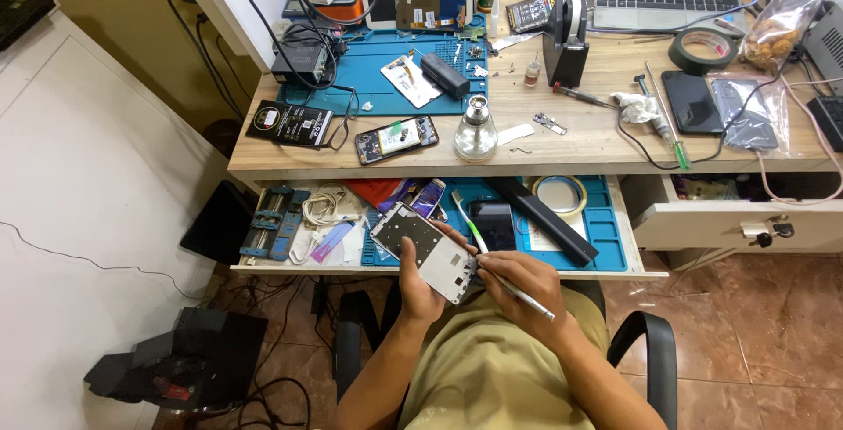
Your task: The person cleans the back of a disassembled smartphone using a cotton swab. They hold the phone in their left hand and wipe the surface with the swab in their right hand, focusing on the edges and corners of the device.
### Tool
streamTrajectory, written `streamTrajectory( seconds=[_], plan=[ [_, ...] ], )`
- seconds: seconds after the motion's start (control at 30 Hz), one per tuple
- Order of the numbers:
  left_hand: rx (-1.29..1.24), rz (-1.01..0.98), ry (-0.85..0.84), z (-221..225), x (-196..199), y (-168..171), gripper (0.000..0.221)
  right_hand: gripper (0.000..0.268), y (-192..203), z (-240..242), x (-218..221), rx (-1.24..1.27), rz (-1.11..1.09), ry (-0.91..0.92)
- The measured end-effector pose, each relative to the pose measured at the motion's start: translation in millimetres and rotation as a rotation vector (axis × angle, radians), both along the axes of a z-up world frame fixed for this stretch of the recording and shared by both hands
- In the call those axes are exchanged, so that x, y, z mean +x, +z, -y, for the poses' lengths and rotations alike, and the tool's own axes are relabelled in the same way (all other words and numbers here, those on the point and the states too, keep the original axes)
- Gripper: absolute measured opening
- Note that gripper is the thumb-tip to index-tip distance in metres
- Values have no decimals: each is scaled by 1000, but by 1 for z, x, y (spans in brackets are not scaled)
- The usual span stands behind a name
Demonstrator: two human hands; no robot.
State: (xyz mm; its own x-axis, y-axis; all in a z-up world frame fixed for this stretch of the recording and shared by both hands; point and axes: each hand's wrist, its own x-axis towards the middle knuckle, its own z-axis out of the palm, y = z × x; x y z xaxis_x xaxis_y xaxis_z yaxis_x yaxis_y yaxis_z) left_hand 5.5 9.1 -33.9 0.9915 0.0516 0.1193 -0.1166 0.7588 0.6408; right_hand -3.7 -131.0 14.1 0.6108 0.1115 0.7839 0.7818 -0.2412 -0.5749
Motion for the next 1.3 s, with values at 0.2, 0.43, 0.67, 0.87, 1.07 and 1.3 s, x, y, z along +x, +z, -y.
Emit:
streamTrajectory(
  seconds=[0.2, 0.43, 0.67, 0.87, 1.07, 1.3],
  plan=[
    [-40, -93, 40, -10, 1, 12, 84, 12, 23, 8, -2, 57, -99, -52],
    [-37, -48, 194, -58, 10, 20, 87, 15, -14, 18, 28, -240, -221, -167],
    [20, -17, 182, -63, 8, 37, 91, 30, -29, -26, 62, -754, -595, -83],
    [53, -15, 61, -50, 14, 39, 94, 27, -22, -37, 68, -892, -595, -146],
    [18, -53, 53, -39, 31, 29, 89, 25, 10, -26, 38, -328, 95, -98],
    [125, -87, 56, -21, 19, 39, 92, 50, 3, -22, 21, -517, 318, -215]
  ],
)
